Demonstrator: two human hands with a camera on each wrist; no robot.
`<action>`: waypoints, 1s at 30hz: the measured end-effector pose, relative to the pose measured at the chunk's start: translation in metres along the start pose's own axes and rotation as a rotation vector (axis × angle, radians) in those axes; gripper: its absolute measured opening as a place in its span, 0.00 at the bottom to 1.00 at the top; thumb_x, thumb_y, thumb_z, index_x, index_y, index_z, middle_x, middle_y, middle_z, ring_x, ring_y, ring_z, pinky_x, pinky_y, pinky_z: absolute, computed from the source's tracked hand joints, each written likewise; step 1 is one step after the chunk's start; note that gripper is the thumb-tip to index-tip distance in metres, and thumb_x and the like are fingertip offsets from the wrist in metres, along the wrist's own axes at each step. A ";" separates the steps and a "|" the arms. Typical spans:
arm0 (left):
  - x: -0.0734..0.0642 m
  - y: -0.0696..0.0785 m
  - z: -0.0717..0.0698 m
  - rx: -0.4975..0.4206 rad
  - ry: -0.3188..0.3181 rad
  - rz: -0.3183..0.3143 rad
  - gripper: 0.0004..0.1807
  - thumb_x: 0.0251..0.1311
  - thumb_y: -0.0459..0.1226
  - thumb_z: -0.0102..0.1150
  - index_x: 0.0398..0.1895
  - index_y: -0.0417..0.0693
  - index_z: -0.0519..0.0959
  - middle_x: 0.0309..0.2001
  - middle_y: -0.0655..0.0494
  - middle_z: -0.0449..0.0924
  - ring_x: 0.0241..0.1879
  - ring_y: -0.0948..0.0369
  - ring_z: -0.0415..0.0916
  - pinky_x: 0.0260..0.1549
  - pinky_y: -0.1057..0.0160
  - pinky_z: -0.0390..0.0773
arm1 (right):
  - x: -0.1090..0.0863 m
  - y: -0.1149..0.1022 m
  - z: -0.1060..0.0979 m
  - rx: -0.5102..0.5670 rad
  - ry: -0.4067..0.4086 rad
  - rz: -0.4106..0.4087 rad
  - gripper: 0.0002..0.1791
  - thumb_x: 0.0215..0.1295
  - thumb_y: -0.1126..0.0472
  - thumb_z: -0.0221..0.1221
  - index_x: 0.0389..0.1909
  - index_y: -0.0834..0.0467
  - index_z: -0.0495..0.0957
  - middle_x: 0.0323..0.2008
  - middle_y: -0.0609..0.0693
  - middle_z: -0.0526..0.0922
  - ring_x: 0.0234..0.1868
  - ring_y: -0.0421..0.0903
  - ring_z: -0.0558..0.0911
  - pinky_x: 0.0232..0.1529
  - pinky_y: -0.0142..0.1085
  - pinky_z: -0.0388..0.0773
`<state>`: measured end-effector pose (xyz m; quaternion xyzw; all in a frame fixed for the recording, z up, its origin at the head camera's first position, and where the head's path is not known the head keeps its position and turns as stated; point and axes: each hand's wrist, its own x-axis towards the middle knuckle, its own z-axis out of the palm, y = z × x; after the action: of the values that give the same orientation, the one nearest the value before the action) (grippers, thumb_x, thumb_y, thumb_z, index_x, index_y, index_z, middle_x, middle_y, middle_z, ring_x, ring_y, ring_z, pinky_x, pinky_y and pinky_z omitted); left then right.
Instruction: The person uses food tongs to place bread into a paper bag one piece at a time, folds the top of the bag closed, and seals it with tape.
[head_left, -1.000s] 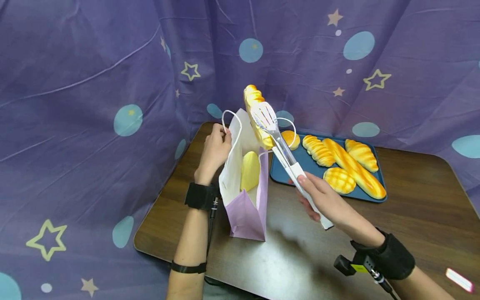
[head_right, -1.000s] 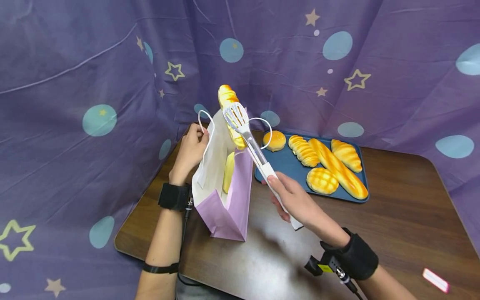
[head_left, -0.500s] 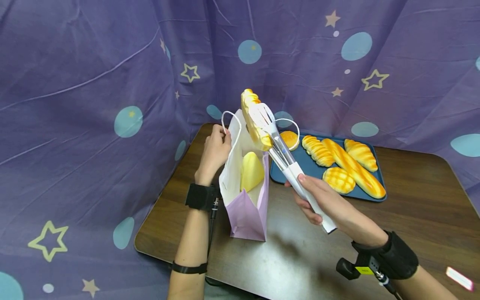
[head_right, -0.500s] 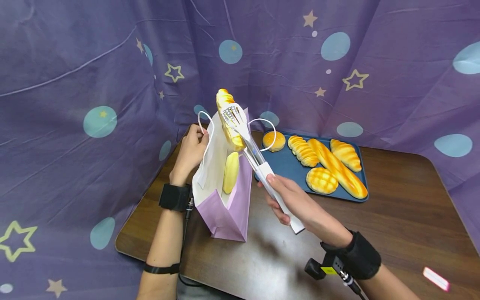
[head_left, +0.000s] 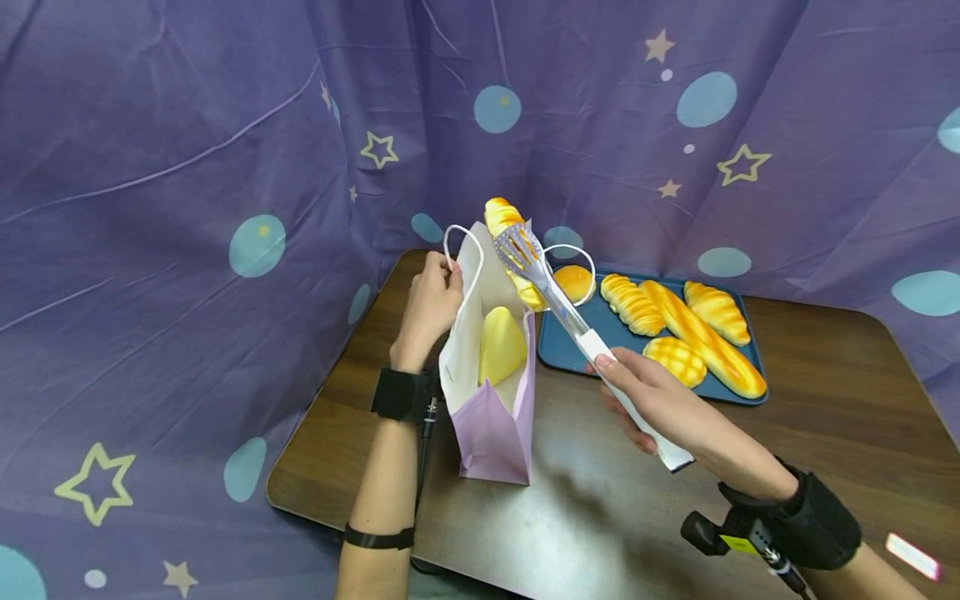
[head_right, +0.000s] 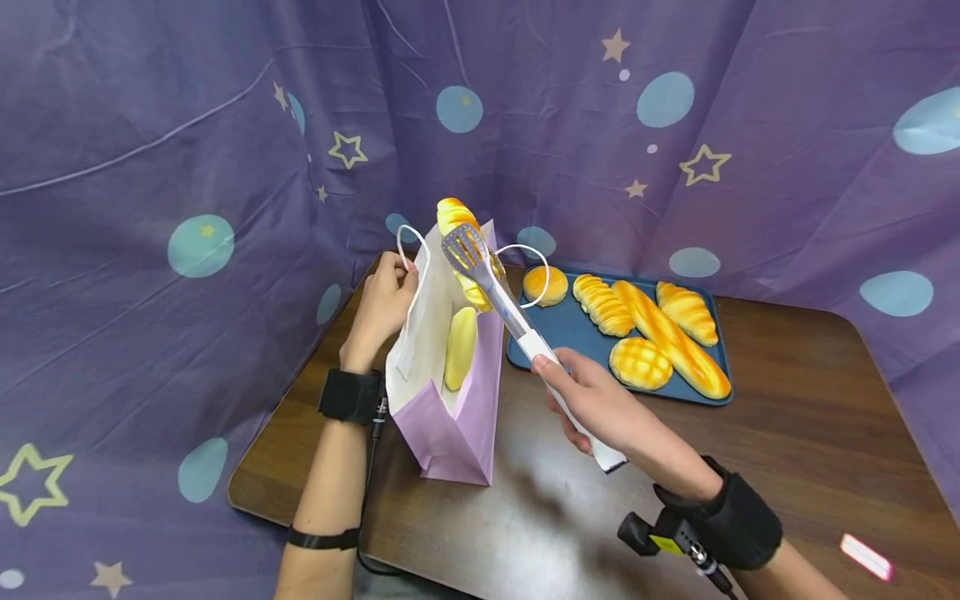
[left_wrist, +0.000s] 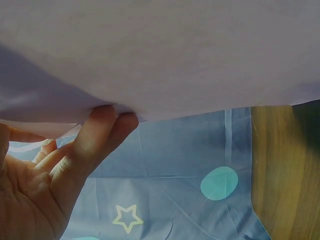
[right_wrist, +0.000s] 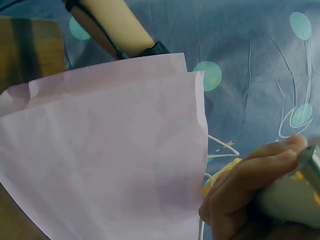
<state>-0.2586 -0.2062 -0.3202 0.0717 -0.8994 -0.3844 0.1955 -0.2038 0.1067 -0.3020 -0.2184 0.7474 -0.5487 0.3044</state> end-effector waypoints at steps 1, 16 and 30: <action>0.000 0.000 0.000 -0.001 0.000 0.001 0.09 0.74 0.37 0.48 0.49 0.42 0.71 0.44 0.43 0.83 0.43 0.46 0.79 0.45 0.45 0.75 | 0.000 0.000 0.000 -0.014 0.010 0.002 0.28 0.80 0.43 0.43 0.55 0.67 0.62 0.26 0.54 0.68 0.11 0.42 0.66 0.10 0.34 0.66; -0.003 0.001 0.000 -0.008 -0.014 -0.026 0.10 0.74 0.39 0.47 0.49 0.43 0.71 0.48 0.46 0.84 0.46 0.47 0.80 0.46 0.47 0.76 | -0.010 -0.020 0.011 -0.503 0.247 0.013 0.34 0.73 0.35 0.51 0.59 0.62 0.63 0.17 0.51 0.71 0.12 0.45 0.70 0.13 0.40 0.69; -0.003 0.003 0.000 0.003 -0.001 -0.018 0.10 0.74 0.39 0.47 0.49 0.42 0.71 0.48 0.45 0.84 0.47 0.46 0.80 0.47 0.46 0.75 | -0.016 -0.024 0.007 -0.650 0.385 -0.085 0.32 0.73 0.39 0.54 0.59 0.62 0.63 0.31 0.53 0.75 0.27 0.46 0.73 0.26 0.39 0.70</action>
<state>-0.2556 -0.2031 -0.3189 0.0799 -0.8994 -0.3848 0.1913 -0.1875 0.1047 -0.2770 -0.2273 0.9162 -0.3261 0.0504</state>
